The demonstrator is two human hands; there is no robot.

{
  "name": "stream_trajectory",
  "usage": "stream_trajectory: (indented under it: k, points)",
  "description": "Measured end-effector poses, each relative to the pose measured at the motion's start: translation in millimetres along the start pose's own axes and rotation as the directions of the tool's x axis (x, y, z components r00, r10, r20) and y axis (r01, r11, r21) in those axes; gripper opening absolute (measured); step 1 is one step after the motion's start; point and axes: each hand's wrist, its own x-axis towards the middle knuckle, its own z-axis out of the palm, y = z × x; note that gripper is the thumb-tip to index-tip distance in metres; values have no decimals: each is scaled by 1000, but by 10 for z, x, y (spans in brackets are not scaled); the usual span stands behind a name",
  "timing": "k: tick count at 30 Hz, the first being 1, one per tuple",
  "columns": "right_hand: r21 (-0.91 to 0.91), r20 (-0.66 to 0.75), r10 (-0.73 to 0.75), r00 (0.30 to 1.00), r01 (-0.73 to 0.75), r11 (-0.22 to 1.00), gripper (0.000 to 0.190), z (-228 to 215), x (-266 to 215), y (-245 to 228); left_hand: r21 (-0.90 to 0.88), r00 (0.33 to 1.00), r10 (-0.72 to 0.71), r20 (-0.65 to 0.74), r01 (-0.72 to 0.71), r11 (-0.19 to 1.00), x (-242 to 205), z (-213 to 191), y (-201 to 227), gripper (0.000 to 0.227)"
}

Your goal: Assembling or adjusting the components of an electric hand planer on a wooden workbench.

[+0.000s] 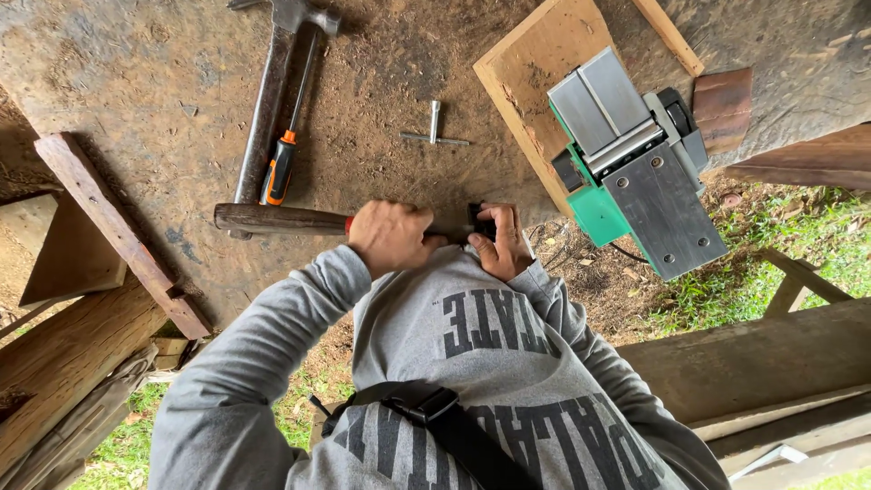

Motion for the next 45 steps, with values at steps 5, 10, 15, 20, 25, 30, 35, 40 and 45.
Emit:
stream_trajectory:
  k: [5, 10, 15, 20, 25, 30, 35, 40, 45]
  points:
    - [-2, -16, -36, 999, 36, 999, 44, -10, 47, -14, 10, 997, -52, -49, 53, 999, 146, 13, -40, 45]
    - [-12, -31, -9, 999, 9, 1000, 42, -10, 32, -36, -12, 997, -42, -58, 41, 999, 116, 64, -21, 42]
    - [-5, -22, -2, 1000, 2, 1000, 42, -1, 55, -37, -9, 999, -9, -35, 9, 1000, 20, 37, -7, 43]
    - [8, 13, 43, 999, -43, 999, 46, -35, 21, -84, -21, 1000, 8, 3, -8, 1000, 14, -99, 32, 43]
    - [13, -35, -44, 998, 45, 999, 44, -6, 42, -13, 21, 998, -47, -51, 48, 999, 174, 57, -58, 40]
    - [15, -24, -32, 999, 33, 999, 46, 40, 14, 16, 8, 999, -39, -4, 39, 999, 19, 31, 3, 43]
    - [3, -16, -30, 999, 30, 1000, 46, 11, 21, 19, 11, 998, 47, -50, -47, 999, 2, 22, 4, 45]
    - [-1, -46, -44, 998, 44, 999, 43, 16, 35, 41, 46, 992, -94, 81, 91, 995, 167, 22, -5, 45]
    - [-15, -38, -39, 999, 39, 999, 42, 21, 29, 14, 60, 999, -41, 2, 41, 997, 155, 118, -34, 42]
